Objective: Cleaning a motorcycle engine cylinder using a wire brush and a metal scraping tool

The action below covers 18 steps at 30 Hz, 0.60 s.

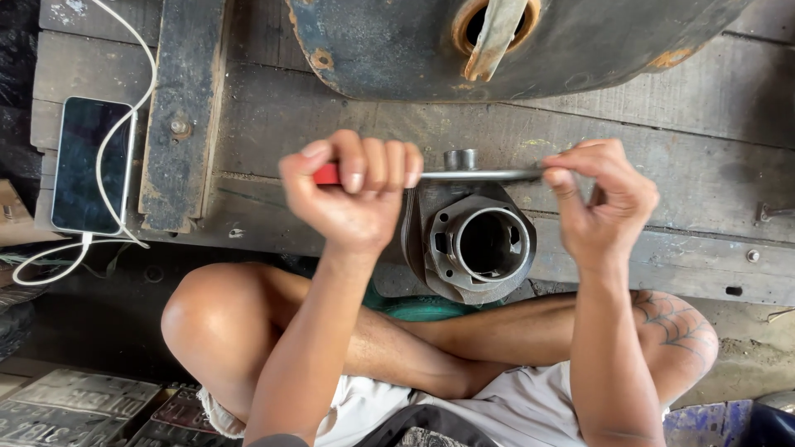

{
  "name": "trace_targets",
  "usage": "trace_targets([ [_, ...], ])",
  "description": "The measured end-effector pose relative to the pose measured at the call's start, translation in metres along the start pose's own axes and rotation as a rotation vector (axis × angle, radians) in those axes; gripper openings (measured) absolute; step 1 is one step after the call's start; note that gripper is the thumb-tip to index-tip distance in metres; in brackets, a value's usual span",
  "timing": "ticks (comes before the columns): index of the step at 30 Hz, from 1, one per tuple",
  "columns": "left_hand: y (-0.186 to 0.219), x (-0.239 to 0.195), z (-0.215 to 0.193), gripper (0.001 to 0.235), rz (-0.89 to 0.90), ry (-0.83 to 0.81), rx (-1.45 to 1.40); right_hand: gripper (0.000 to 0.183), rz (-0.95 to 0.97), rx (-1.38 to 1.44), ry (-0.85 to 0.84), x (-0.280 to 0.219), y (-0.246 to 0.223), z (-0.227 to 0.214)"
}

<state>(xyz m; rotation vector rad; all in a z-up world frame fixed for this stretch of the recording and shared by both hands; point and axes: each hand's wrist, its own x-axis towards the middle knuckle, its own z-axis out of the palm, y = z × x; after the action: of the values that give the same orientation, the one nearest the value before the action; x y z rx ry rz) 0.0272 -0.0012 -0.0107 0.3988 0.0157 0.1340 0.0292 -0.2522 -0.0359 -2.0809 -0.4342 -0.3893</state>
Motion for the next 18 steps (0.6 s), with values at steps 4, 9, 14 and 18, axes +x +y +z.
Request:
trace_targets([
  [4, -0.010, -0.001, 0.004, 0.031, -0.077, 0.027, 0.025, 0.025, 0.084, -0.072, 0.049, -0.009, 0.011, -0.008],
  [9, 0.020, 0.002, -0.003, 0.032, -0.035, 0.147, 0.003, 0.020, 0.004, 0.037, 0.009, 0.001, -0.017, 0.017],
  [14, 0.003, -0.003, 0.004, 0.031, -0.041, 0.085, 0.002, 0.020, 0.017, 0.007, -0.025, -0.004, 0.000, -0.004],
  [18, -0.007, -0.003, 0.008, 0.030, -0.096, 0.049, 0.041, 0.020, 0.102, -0.050, 0.023, -0.015, 0.012, -0.012],
])
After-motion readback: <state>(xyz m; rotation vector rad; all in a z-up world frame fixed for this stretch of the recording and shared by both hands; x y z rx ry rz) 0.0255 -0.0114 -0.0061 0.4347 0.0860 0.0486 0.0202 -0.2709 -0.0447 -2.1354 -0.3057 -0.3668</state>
